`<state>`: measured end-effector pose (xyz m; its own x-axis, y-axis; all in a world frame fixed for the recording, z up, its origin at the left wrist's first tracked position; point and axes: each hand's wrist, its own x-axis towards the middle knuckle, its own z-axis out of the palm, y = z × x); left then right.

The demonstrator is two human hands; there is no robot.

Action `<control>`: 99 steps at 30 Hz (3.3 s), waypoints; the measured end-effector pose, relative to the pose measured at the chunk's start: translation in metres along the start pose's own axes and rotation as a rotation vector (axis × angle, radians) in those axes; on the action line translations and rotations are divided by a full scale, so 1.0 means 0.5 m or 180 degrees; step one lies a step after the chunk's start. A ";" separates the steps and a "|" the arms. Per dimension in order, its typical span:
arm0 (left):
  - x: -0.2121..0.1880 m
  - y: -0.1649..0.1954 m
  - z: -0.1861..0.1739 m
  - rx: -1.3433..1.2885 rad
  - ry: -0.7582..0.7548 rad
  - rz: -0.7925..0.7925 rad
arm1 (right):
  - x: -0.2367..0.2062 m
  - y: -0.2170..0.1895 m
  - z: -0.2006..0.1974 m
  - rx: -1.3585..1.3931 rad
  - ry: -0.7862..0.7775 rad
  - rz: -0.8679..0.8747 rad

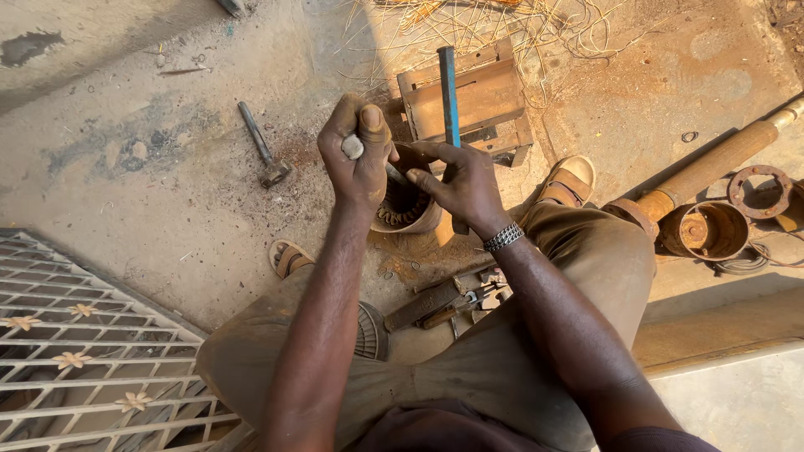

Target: The person sits on the ground and uses a hammer and a blue-handled tool to shape a small metal piece held in a cylindrical container. The person repeatedly strikes the metal piece with the hammer while adjusting its position with the tool.

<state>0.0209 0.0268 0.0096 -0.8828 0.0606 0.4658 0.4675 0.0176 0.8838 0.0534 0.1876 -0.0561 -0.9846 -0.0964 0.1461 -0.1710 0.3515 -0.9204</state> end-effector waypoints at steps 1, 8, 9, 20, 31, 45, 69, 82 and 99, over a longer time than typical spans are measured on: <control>0.012 0.032 0.009 0.0008 0.0001 0.0130 | -0.003 -0.009 -0.003 0.0080 -0.0056 -0.0095; 0.021 0.269 0.041 -0.0129 -0.0330 0.0652 | -0.024 -0.047 0.019 0.0275 -0.0496 -0.0668; 0.027 0.283 0.037 -0.0178 -0.0345 0.0697 | -0.027 -0.051 0.024 0.0436 -0.0504 -0.0994; 0.004 0.214 -0.035 -0.1164 -0.0336 0.0309 | -0.003 -0.062 0.042 0.0745 -0.0741 -0.1292; 0.071 0.380 -0.183 -0.0750 -0.0325 0.0974 | -0.007 0.020 -0.052 0.1605 0.0386 -0.0218; 0.083 0.355 -0.122 -0.0612 -0.0358 0.0908 | -0.031 0.065 -0.072 0.2115 0.0178 0.0599; 0.095 0.296 -0.089 -0.0622 -0.0884 0.0668 | -0.138 0.008 -0.096 0.4708 0.1424 0.0436; 0.067 0.266 -0.030 0.0082 -0.0799 0.0973 | -0.229 -0.054 -0.033 0.3830 0.0041 0.1215; 0.079 0.344 -0.056 -0.0042 -0.0625 0.0828 | -0.246 -0.022 -0.007 0.3397 0.0300 0.1518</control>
<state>0.0650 0.0043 0.1814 -0.7076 0.2527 0.6599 0.6745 -0.0366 0.7373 0.1760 0.1990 -0.0628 -0.9470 -0.0808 -0.3109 0.2902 -0.6302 -0.7201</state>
